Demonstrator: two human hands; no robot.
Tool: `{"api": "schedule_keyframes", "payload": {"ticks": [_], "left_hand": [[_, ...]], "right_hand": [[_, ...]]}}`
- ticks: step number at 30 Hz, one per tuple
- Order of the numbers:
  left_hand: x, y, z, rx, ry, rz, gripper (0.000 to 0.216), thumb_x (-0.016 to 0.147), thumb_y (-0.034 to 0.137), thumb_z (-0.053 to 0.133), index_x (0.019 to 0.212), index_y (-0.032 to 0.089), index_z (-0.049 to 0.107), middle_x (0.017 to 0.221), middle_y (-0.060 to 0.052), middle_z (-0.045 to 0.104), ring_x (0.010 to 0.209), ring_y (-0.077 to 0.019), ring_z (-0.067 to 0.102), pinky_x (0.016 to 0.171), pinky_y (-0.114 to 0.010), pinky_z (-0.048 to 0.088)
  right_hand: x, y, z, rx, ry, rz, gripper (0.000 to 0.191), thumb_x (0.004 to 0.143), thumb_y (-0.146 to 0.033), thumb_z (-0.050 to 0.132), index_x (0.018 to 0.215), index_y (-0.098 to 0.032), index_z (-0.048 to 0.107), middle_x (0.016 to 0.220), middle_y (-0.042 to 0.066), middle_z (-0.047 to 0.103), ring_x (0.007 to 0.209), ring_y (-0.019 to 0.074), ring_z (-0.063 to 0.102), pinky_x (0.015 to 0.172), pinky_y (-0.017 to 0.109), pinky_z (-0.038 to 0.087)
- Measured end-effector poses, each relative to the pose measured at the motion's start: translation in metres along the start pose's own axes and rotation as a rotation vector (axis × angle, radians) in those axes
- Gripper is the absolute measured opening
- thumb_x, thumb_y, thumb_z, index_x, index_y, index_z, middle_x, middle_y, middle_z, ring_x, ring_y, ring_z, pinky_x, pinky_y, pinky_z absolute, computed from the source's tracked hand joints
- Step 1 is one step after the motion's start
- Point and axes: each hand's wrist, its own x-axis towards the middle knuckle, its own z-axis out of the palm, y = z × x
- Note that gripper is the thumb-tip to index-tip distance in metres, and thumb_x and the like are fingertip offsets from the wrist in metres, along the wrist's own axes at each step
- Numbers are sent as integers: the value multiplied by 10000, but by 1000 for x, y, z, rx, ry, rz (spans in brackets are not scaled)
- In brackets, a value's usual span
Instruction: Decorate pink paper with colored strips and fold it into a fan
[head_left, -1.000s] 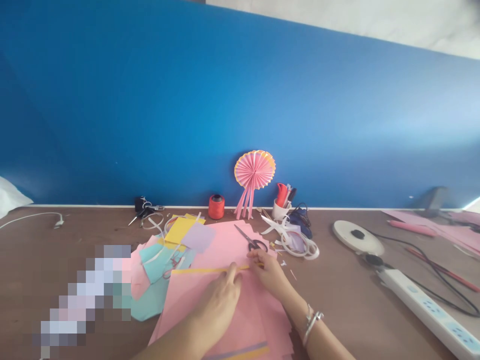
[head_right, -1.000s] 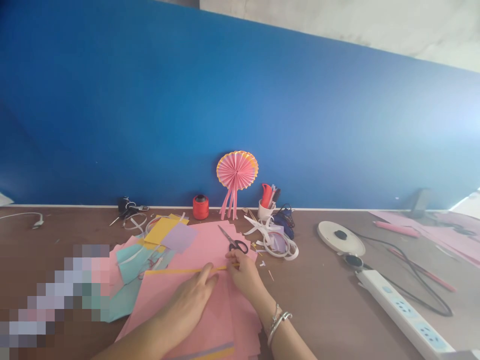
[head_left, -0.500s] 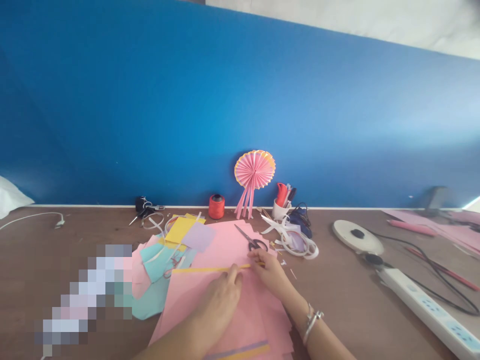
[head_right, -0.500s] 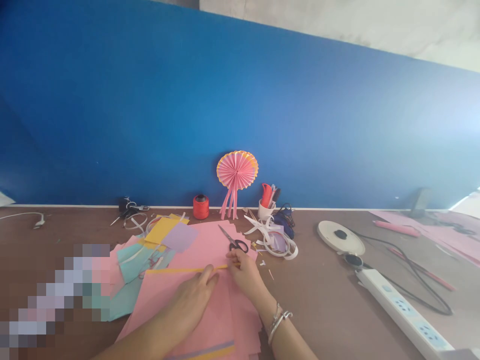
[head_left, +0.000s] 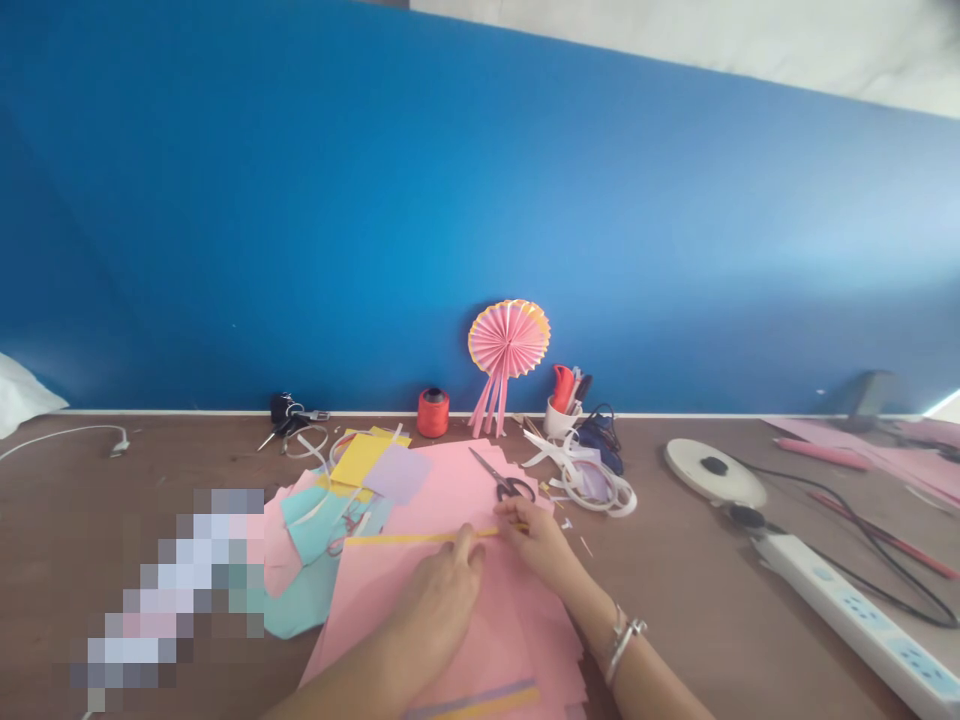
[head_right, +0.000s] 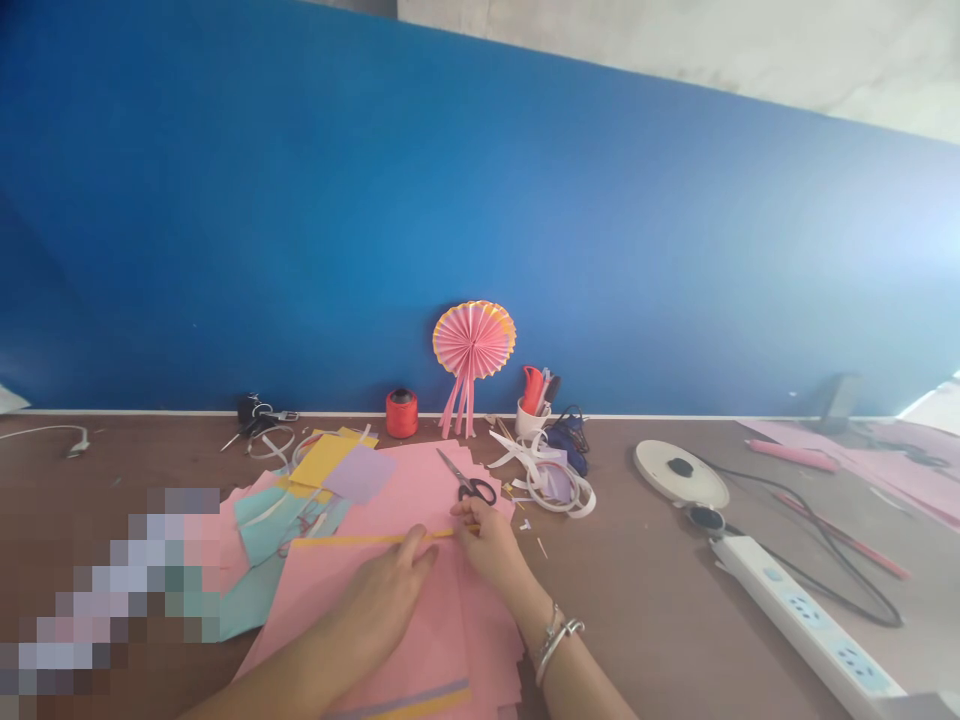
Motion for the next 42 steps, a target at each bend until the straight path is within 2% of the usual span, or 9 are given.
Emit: {"api": "schedule_keyframes", "payload": {"ticks": [5, 9, 13, 16, 21, 25, 33, 37, 42], "left_hand": [[2, -4, 4, -66, 62, 19, 406, 730, -34, 306, 980, 172, 551, 1110, -102, 548, 748, -188, 598, 621, -264, 433], [8, -12, 13, -171, 158, 44, 297, 800, 33, 292, 823, 186, 545, 1027, -81, 546, 742, -166, 587, 651, -260, 435], [14, -19, 25, -276, 256, 77, 289, 788, 20, 296, 841, 187, 525, 1048, -83, 517, 741, -151, 586, 674, -265, 450], [17, -22, 29, -434, 383, 67, 241, 771, 32, 346, 885, 196, 480, 954, -56, 527, 771, -153, 586, 699, -267, 466], [23, -27, 27, -597, 640, -27, 207, 785, 200, 512, 984, 212, 458, 943, -46, 555, 910, -192, 584, 767, -312, 484], [26, -31, 24, -606, 626, 24, 79, 828, 241, 490, 875, 224, 551, 912, -28, 553, 844, -161, 594, 754, -276, 478], [23, -29, 16, -616, 563, 34, 160, 864, 256, 433, 795, 208, 570, 880, -28, 548, 741, -130, 570, 681, -241, 450], [22, -27, 15, -626, 563, 9, 163, 857, 240, 421, 764, 200, 550, 905, -24, 547, 658, -107, 547, 637, -234, 439], [26, -30, 18, -658, 663, -51, 158, 835, 208, 415, 711, 195, 512, 880, -23, 542, 670, -113, 537, 650, -238, 436]], "right_hand": [[-7, -14, -1, -61, 53, -51, 187, 723, -202, 491, 876, -169, 594, 858, 75, 656, 816, 191, 622, 727, 317, 485], [-10, -21, -2, -91, 101, -101, 186, 718, -191, 501, 873, -192, 605, 858, 59, 658, 806, 182, 611, 687, 291, 485], [-9, -19, -4, -34, 110, -104, 213, 701, -169, 498, 882, -190, 607, 846, 47, 652, 783, 175, 611, 668, 279, 481], [-9, -19, -5, 14, 95, -87, 207, 703, -176, 504, 885, -187, 604, 835, 42, 646, 771, 170, 610, 673, 279, 478], [-12, -26, -2, 15, 49, -70, 186, 712, -189, 510, 875, -179, 600, 812, 39, 638, 745, 162, 605, 660, 270, 467], [-14, -29, 2, -33, 21, -96, 160, 730, -193, 513, 860, -180, 605, 802, 42, 641, 741, 159, 598, 646, 259, 454], [-16, -31, 2, -117, 9, -109, 189, 753, -243, 513, 870, -180, 648, 839, 57, 671, 762, 175, 596, 644, 258, 434], [-17, -38, 2, -160, -7, -94, 188, 779, -284, 501, 714, -176, 639, 700, 25, 629, 678, 158, 553, 612, 251, 405], [-16, -37, 1, -116, -1, -86, 206, 784, -297, 488, 656, -167, 584, 611, -10, 539, 596, 120, 479, 541, 219, 361]]}}
